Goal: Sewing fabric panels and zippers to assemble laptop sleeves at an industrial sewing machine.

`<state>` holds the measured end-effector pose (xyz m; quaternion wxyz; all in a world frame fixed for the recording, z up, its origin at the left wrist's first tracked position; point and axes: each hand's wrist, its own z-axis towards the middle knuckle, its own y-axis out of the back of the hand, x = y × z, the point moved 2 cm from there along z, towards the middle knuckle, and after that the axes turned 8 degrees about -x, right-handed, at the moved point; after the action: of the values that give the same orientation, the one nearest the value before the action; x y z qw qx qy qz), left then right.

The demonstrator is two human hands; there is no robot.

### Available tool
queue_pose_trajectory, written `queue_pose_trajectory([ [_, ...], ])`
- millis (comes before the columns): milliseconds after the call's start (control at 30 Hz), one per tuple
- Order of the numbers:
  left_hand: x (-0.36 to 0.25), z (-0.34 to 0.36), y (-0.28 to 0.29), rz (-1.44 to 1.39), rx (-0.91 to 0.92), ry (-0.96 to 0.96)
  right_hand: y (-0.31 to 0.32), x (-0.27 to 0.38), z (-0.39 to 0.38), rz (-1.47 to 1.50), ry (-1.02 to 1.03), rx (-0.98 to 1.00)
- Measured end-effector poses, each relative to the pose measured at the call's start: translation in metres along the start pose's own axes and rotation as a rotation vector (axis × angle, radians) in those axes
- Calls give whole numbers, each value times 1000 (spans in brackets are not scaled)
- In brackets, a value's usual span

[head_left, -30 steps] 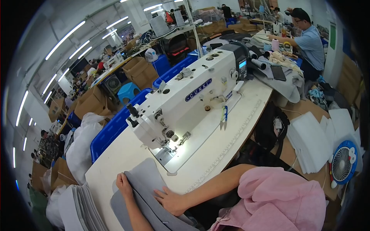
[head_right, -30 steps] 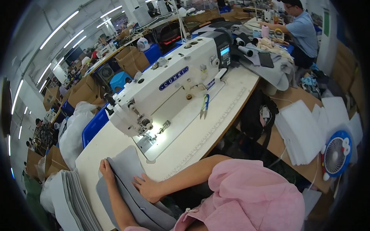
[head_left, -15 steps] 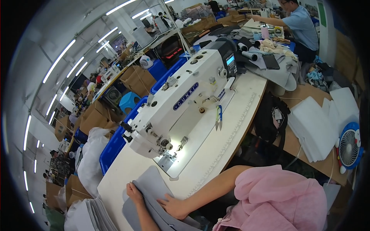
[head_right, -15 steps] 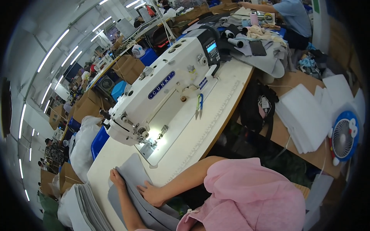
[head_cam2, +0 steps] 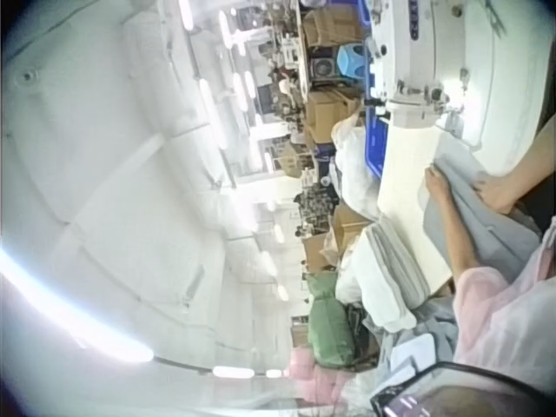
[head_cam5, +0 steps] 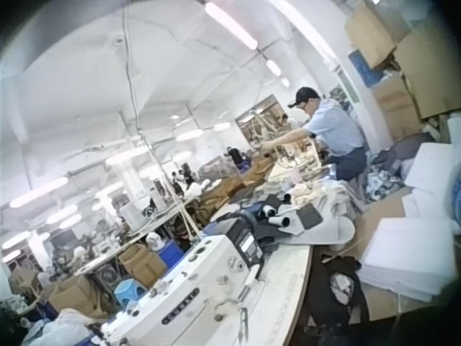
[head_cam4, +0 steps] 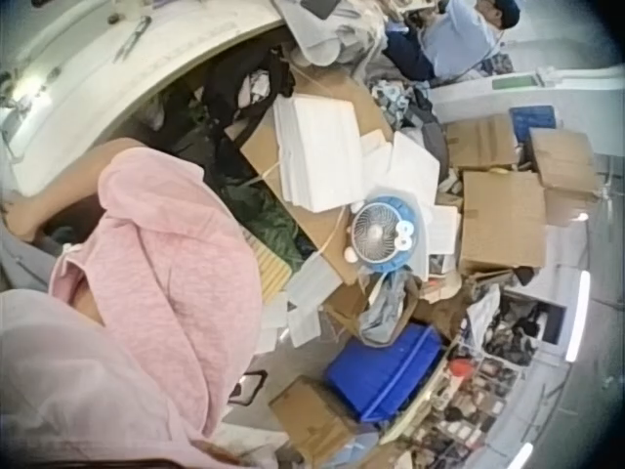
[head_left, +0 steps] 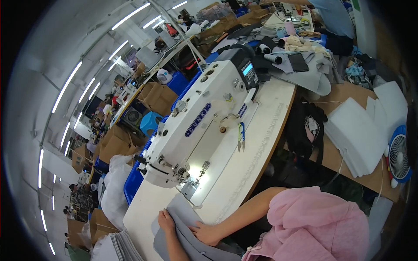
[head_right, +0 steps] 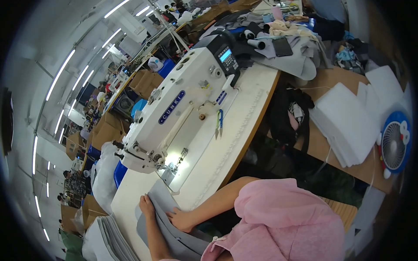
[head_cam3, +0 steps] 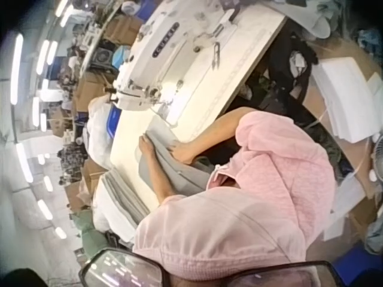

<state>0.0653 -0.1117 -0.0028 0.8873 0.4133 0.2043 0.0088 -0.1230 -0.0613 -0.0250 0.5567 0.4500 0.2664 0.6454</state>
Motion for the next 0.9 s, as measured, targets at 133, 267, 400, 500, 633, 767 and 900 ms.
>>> queue_pose_trajectory([
  [133, -15, -7, -1, 114, 9, 0, 12, -2, -14, 99, -32, 15],
  [267, -25, -13, -2, 182, 16, -15, 11, -7, -23, 49, -6, 18],
  [400, -38, -17, -3, 229, 27, -24, 17, -12, -30, 74, -16, 45],
  [500, -46, -17, -4, 286, 62, 11, 14, -19, -34, 153, -28, -22],
  [633, -48, -18, -6, 260, 46, 12, 8, -24, -43, 80, -19, -142],
  [767, -54, -20, -3, 125, -2, 55, 22, -15, -47, 77, -50, -93],
  [900, -30, -25, -1, -65, -84, 117, 12, -16, -40, -136, -40, 1],
])
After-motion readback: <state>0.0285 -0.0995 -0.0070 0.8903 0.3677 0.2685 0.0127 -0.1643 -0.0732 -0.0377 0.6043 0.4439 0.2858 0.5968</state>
